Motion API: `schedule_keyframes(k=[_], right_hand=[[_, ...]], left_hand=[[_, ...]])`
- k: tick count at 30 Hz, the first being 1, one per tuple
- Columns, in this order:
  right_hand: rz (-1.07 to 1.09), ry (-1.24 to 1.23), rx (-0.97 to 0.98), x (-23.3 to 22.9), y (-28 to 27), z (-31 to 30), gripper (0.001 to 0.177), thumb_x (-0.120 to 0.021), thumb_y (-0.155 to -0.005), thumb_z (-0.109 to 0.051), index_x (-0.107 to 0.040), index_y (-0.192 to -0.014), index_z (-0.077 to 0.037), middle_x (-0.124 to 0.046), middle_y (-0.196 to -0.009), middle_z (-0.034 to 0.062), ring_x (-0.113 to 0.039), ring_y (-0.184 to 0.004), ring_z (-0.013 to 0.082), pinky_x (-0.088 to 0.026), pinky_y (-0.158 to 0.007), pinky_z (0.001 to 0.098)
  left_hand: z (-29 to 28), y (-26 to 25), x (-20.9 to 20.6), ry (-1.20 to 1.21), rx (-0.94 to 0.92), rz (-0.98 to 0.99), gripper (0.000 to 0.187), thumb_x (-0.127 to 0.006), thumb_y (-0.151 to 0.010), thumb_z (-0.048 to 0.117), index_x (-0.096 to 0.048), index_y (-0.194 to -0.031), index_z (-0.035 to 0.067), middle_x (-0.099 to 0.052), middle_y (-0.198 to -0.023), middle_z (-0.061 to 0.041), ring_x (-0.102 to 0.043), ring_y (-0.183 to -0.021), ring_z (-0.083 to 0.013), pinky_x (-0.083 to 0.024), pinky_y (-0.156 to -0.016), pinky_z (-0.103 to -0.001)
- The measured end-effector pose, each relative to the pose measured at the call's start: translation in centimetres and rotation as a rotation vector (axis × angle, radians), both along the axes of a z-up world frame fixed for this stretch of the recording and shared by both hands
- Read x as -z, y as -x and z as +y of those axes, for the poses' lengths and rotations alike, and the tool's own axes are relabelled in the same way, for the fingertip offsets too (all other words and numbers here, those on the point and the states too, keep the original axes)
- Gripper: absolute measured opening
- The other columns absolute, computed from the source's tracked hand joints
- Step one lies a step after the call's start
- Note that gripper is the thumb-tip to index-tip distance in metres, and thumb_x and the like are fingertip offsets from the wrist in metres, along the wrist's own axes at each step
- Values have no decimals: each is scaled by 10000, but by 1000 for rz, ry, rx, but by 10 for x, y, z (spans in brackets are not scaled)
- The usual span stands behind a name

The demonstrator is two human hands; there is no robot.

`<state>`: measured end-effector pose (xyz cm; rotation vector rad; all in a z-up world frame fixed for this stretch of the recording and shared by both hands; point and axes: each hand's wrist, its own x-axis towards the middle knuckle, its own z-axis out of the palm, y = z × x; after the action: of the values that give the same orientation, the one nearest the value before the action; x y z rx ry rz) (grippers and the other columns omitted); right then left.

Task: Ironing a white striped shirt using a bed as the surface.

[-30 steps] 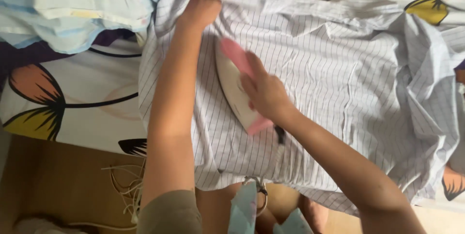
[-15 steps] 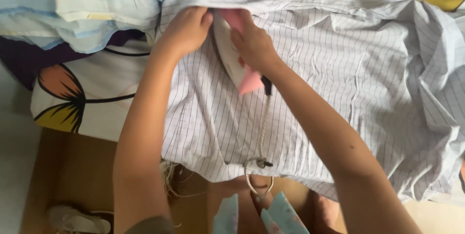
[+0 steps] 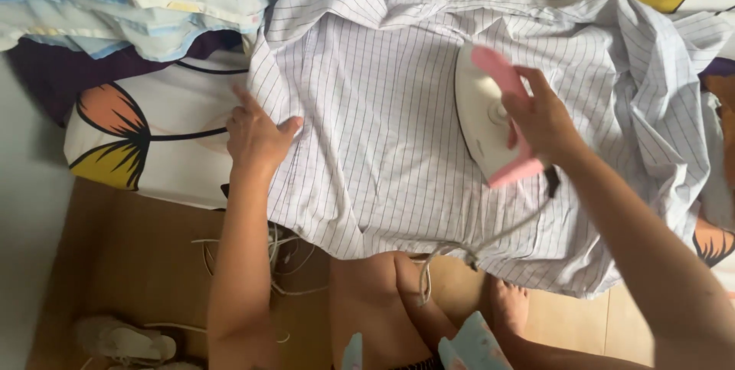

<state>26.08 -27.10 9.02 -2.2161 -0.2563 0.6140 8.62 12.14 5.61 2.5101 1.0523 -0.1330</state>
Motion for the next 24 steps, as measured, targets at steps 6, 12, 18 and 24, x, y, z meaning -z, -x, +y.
schedule_keyframes(k=[6, 12, 18, 24], right_hand=[[334, -220, -474, -2, 9, -31, 678, -654, -896, -249, -402, -1511, -115, -700, -908, 132, -683, -719, 167, -583, -602, 337], [452, 10, -531, -39, 58, 46, 750, -718, -797, -289, -473, -1502, -215, -761, -931, 77, -660, -620, 131, -566, -591, 312], [335, 153, -476, -59, 75, 88, 657, -653, -881, -308, -458, -1508, -281, -725, -759, 141, -604, -515, 157, -532, -549, 346], [286, 334, -320, -55, 68, 57, 687, -709, -905, -336, -433, -1534, -332, -745, -832, 59, -600, -492, 151, -571, -554, 346]], left_hand=[[26, 19, 50, 624, 90, -409, 615, -749, -893, 373, -613, -1357, -7, -690, -1328, -207, -657, -1189, -330, -512, -1022, -427], [38, 42, 64, 1497, -507, -702, 512, -720, -854, 307, -652, -1282, 35, -705, -1238, -121, -681, -1110, -266, -534, -1000, -411], [28, 19, 46, 1492, -507, -905, 482, -591, -941, 366, -634, -1319, 70, -692, -1274, -108, -661, -1150, -255, -532, -969, -375], [24, 7, 141, 551, 371, -974, 496, -507, -1143, 255, -421, -1512, -64, -490, -1490, -217, -500, -1338, -310, -441, -1108, -377]])
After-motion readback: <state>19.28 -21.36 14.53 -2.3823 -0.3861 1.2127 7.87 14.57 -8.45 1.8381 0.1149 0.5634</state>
